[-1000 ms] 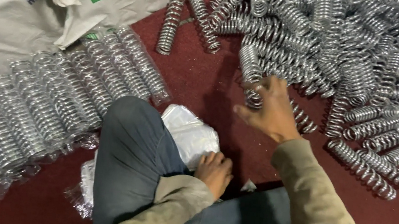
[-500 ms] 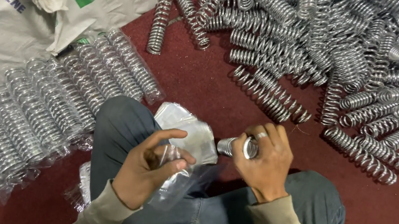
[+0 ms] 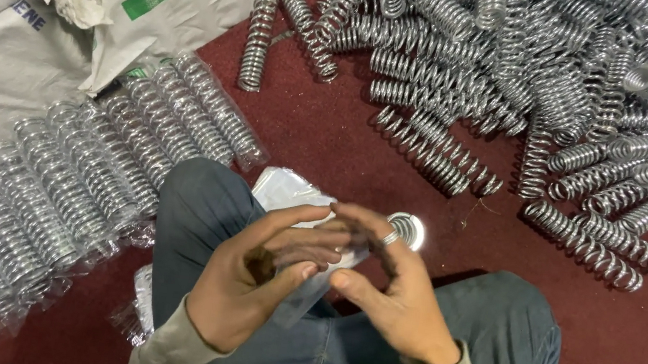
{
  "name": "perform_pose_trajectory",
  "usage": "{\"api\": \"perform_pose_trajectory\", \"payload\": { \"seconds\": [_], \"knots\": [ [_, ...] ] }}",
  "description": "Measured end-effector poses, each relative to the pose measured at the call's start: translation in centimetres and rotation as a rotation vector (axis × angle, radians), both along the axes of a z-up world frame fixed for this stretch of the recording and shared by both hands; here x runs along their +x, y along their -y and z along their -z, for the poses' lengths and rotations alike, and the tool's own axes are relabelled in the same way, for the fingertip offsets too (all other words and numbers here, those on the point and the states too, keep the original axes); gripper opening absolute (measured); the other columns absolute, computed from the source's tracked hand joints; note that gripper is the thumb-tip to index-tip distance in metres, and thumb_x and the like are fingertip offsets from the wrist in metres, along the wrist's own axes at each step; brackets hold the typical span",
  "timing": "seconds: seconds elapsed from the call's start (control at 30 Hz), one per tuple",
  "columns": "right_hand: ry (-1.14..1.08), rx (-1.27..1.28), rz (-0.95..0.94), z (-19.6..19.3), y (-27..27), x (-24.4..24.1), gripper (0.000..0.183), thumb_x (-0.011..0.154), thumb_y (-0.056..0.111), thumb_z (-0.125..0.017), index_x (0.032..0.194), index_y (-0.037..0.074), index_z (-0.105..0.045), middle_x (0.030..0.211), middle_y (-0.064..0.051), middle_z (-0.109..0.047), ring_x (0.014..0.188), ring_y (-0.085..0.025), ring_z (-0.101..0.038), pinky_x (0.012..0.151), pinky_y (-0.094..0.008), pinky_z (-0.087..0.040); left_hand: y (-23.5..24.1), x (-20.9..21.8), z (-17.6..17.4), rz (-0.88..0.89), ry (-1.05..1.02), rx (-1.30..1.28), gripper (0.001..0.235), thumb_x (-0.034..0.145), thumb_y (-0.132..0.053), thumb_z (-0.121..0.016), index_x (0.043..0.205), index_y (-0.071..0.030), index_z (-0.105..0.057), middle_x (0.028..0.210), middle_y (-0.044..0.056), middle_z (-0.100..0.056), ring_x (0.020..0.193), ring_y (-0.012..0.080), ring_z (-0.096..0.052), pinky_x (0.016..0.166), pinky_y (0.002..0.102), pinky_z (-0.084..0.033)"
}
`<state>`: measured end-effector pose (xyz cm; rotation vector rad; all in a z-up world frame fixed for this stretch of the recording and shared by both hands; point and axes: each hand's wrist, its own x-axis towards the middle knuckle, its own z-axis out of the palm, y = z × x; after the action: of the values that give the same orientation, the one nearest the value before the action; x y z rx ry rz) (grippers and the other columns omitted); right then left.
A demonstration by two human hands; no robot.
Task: The person sits on the floor and places metal springs into plastic bags by hand.
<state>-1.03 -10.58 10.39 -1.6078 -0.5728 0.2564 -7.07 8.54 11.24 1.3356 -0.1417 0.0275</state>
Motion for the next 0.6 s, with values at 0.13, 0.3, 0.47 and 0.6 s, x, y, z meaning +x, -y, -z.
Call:
{"api": "perform_pose_trajectory", "payload": {
  "seconds": [0.13, 0.3, 0.47, 0.6],
  "knots": [
    [-0.244, 0.048, 0.082, 1.4, -0.6, -1.7, 0.03, 0.091, 0.016, -0.075, 0.118, 0.005, -0.067, 0.094, -0.006, -0.073, 0.086, -0.016, -0.069, 0.079, -0.029, -0.058, -0.8, -0.5, -1.2, 0.058, 0.049, 0.119, 0.047, 0.103, -0.03, -0.053, 0.143, -0.007, -0.048, 0.146, 0.016, -0.06, 0.135, 0.034, -0.064, 0.112, 0.048, -0.057],
    [-0.053, -0.017, 0.433, 1.6, -0.7, -3.2, 0.011, 0.095, 0.016, -0.068, 0.094, 0.005, -0.071, 0.083, -0.004, -0.073, 0.07, -0.011, -0.067, 0.065, -0.023, -0.057, 0.3, -1.7, -0.5, 0.089, 0.067, 0.106, 0.043, 0.108, -0.032, -0.044, 0.145, -0.011, -0.044, 0.16, 0.013, -0.039, 0.15, 0.0353, -0.045, 0.116, 0.052, -0.049],
    [0.321, -0.19, 0.618, 1.3, 0.5, -4.6, 0.027, 0.103, 0.017, -0.057, 0.077, 0.007, -0.059, 0.067, -0.001, -0.052, 0.061, -0.012, -0.047, 0.06, -0.026, -0.039, 1.2, -1.9, 1.1, 0.214, -0.171, -0.299, 0.049, 0.099, -0.011, -0.062, 0.145, -0.005, -0.046, 0.134, 0.02, -0.061, 0.114, 0.0298, -0.069, 0.103, 0.049, -0.063],
    [0.186, -0.085, 0.581, 0.4, 1.2, -5.5, 0.015, 0.1, 0.008, -0.058, 0.095, 0.0, -0.07, 0.09, -0.008, -0.068, 0.082, -0.016, -0.064, 0.071, -0.026, -0.05, 4.0, -1.8, 6.1, 0.292, -0.382, -0.841, 0.046, 0.102, -0.013, -0.06, 0.14, 0.007, -0.045, 0.124, 0.026, -0.059, 0.091, 0.0329, -0.065, 0.059, 0.04, -0.051]
  ]
}}
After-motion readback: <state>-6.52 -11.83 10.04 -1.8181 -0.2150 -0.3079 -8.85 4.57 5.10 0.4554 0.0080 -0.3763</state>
